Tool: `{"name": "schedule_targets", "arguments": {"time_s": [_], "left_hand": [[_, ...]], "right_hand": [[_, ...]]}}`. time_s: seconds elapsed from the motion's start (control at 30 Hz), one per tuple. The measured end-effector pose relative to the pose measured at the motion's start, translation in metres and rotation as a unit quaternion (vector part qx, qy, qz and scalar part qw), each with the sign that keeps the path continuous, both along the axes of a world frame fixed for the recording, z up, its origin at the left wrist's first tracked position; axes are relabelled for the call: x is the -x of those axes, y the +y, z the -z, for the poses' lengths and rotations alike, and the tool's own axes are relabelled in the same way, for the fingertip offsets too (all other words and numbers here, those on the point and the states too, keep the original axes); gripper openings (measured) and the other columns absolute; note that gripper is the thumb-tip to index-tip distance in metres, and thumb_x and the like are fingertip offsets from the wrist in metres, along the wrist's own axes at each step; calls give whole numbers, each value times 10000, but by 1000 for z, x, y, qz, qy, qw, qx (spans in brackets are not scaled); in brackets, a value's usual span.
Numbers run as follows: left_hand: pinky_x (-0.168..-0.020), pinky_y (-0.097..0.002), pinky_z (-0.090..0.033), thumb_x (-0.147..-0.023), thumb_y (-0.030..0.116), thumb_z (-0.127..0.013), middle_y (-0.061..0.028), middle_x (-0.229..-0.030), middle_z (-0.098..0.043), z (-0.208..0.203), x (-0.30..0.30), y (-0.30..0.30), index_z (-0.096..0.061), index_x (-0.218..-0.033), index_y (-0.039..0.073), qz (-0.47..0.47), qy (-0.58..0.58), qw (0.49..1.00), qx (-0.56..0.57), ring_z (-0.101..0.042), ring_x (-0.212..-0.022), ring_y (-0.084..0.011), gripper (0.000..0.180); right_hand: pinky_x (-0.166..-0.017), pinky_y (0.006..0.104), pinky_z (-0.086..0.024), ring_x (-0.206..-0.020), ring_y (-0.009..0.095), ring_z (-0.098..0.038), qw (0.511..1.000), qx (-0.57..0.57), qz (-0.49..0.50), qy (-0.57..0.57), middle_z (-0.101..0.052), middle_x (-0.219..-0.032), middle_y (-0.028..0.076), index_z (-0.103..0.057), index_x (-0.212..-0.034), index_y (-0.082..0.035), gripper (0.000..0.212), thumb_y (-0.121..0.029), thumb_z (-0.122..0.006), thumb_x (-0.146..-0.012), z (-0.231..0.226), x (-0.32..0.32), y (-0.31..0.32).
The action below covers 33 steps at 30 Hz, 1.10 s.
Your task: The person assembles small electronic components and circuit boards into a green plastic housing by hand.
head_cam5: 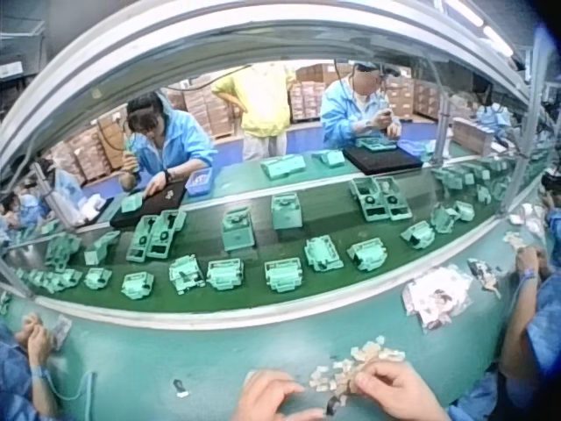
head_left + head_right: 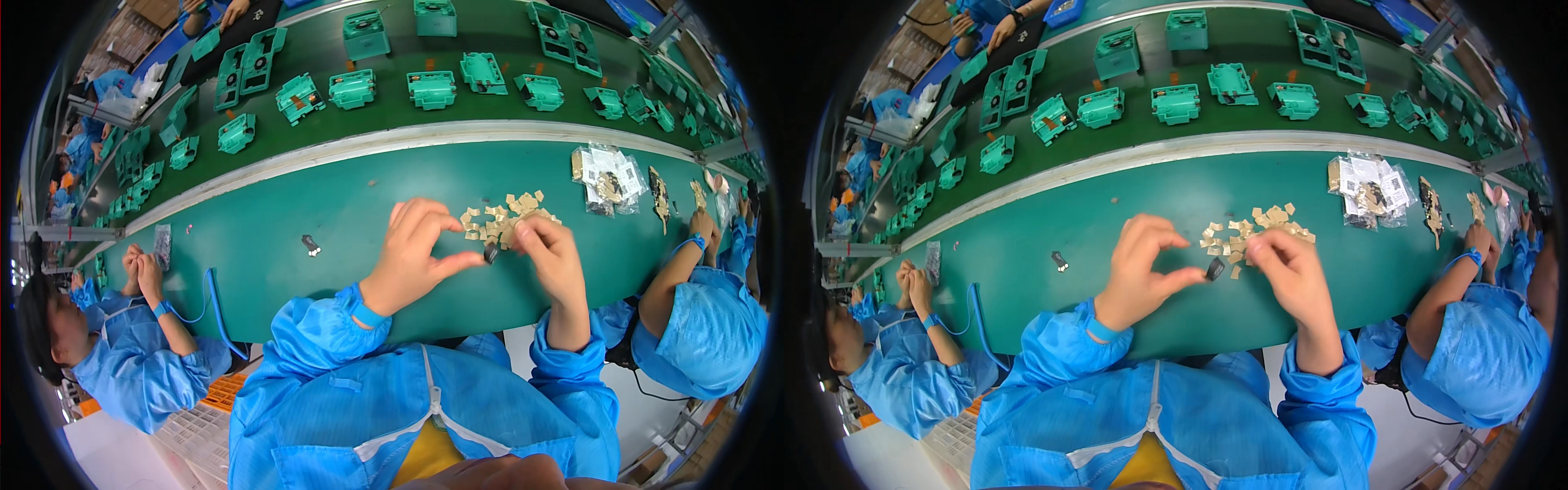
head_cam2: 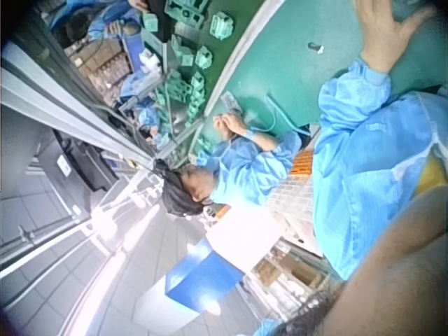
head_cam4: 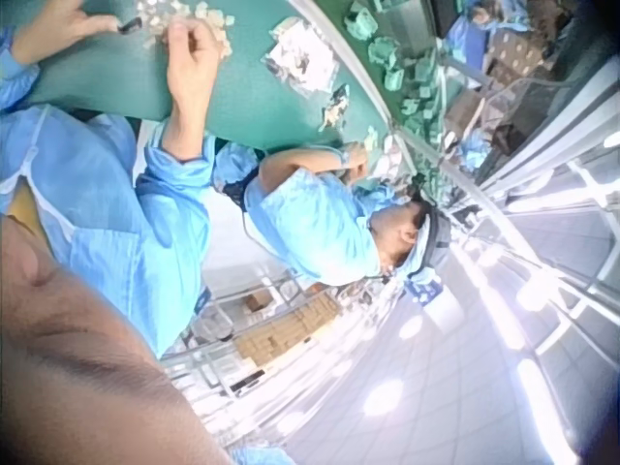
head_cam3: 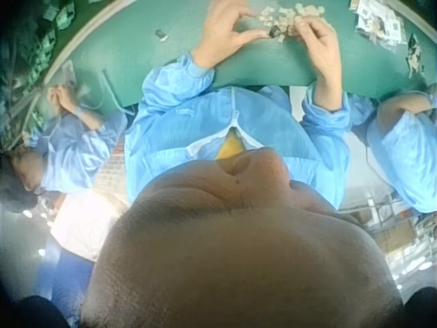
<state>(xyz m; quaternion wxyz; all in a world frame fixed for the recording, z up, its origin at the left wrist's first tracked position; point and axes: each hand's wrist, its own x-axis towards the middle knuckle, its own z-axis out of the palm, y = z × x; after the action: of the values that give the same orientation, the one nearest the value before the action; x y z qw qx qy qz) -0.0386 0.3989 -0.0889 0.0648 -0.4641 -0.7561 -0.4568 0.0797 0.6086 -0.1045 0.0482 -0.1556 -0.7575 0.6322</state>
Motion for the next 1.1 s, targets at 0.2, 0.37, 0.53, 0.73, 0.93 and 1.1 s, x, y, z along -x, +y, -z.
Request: {"name": "schedule_targets", "arguments": {"time_s": [0.2, 0.37, 0.53, 0.73, 0.93, 1.1], "left_hand": [[-725, -383, -400, -668, 491, -852, -72, -906, -586, -4, 3, -5, -627, -942, 74, 32, 121, 992, -10, -548, -783, -256, 547], [-705, -375, -375, -662, 513, -842, -62, -898, -584, -6, 2, -7, -625, -942, 77, 34, 139, 990, -11, -541, -771, -240, 561], [-703, -372, -371, -646, 490, -861, -57, -893, -589, -4, 4, 0, -631, -942, 81, 35, 146, 989, -11, -545, -771, -241, 555], [-721, -388, -401, -651, 332, -904, -76, -931, -602, 1, -2, -12, -640, -955, 78, 15, 118, 993, 18, -560, -796, -267, 476], [-750, -400, -464, -713, 152, -865, -103, -967, -618, 27, -6, -21, -641, -967, 49, -24, 10, 998, 60, -591, -848, -303, 354], [-748, -405, -485, -745, 112, -828, -111, -967, -622, 30, -5, -10, -647, -954, 41, -12, -20, 998, 57, -603, -869, -316, 286]], "right_hand": [[-739, 256, -487, -821, 104, -607, 907, 345, -225, -83, -690, -924, 39, -693, -994, 0, 209, -203, -646, -972, -9, 12, -4], [-729, 236, -470, -815, 81, -595, 886, 358, -279, -92, -690, -916, 24, -694, -973, -3, 117, -108, -676, -925, -19, 17, 2], [-720, 231, -464, -803, 75, -593, 895, 336, -280, -87, -691, -904, 13, -695, -975, -5, 119, -112, -684, -926, -17, 19, 9], [-731, 237, -474, -813, 77, -602, 937, 265, -219, -52, -703, -922, 18, -701, -981, -11, 121, -114, -705, -918, -26, 31, 38], [-861, 311, -514, -972, 172, -652, 985, -42, 138, 93, -697, -1102, 120, -573, -1321, 22, 534, -147, -764, -852, 3, 87, 189], [-980, 416, -489, -1162, 377, -625, 795, -423, 435, 7, -627, -1290, 246, -488, -1444, -52, 817, -296, -845, -751, 52, 96, 374]]}}
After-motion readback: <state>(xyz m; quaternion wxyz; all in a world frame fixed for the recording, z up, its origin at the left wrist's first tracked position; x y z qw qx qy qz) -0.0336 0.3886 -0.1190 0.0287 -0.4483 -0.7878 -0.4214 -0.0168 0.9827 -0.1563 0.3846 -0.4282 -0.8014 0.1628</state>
